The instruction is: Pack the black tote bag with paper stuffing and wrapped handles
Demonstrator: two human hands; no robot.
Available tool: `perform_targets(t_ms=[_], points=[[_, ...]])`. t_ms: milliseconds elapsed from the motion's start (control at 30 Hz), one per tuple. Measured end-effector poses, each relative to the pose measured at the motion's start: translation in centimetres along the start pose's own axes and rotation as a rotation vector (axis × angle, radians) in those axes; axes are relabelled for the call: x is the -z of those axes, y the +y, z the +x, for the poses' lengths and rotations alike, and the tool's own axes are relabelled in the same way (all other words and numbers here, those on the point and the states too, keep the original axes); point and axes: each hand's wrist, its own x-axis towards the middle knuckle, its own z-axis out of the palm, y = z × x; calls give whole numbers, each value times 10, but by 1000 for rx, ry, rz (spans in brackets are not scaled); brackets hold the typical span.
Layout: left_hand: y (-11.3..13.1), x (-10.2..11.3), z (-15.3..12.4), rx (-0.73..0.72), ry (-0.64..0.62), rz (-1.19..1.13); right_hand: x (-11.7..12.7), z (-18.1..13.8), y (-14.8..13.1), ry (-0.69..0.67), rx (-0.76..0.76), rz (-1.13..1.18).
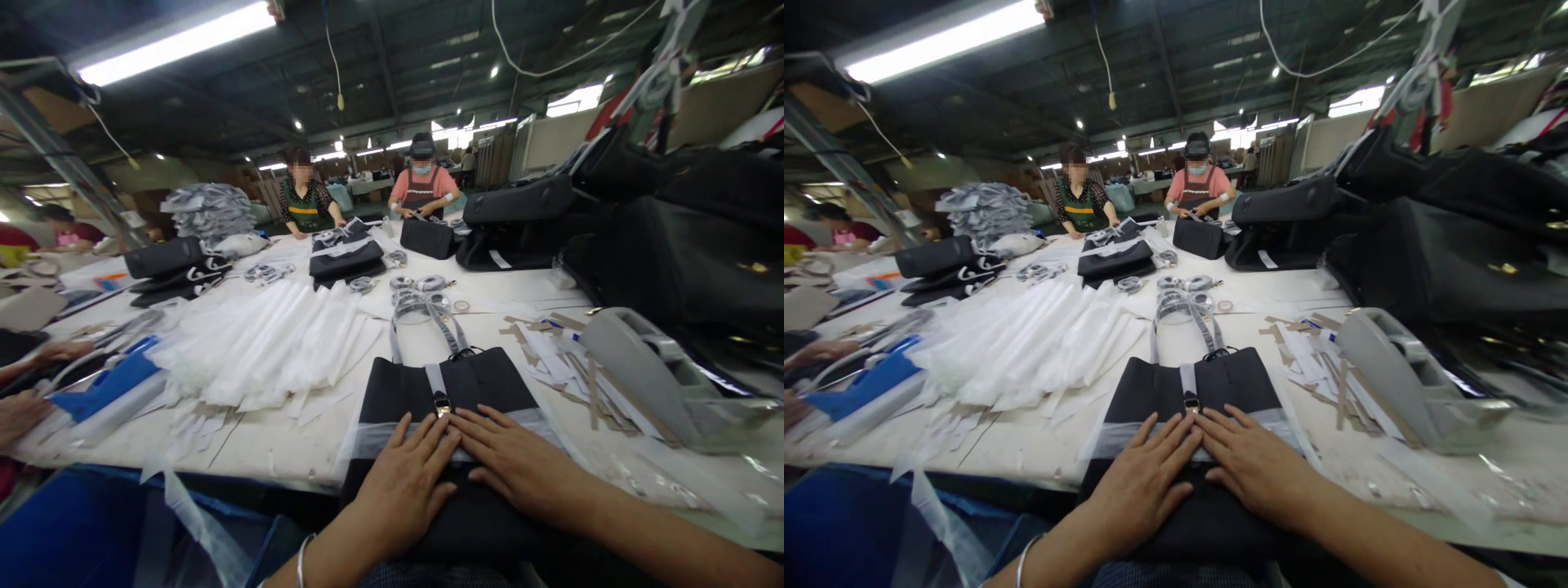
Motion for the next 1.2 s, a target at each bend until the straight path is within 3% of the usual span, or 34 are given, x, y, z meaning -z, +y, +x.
perform_targets(t_ms=[133,300,400,567,667,733,800,867,900,967,1033,1100,1200], points=[[0,-6,-3,1,3,16,4,-3,0,26,-44,123],[0,-4,-4,18,-42,10,11,-12,-2,205,-157,318],[-2,-5,-3,14,-75,-13,28,-8,-3,183,-182,454],[-13,-9,2,-41,-155,-71,69,28,16,173,-118,401],[-30,15,14,-139,-221,-200,86,63,55,256,-145,313],[-50,40,30,-150,-216,-365,89,91,91,318,-177,240],[-80,59,55,-3,-90,-490,87,120,130,353,-231,144],[-121,64,86,206,99,-489,80,149,164,307,-322,48],[-143,60,104,302,186,-456,75,162,178,265,-374,15],[-186,44,141,436,247,-368,65,184,199,186,-457,-15],[-222,22,175,519,175,-270,56,200,211,153,-497,-13],[-245,3,203,570,102,-243,50,209,217,154,-520,-2],[-259,-14,227,590,89,-261,47,214,224,191,-559,24]])
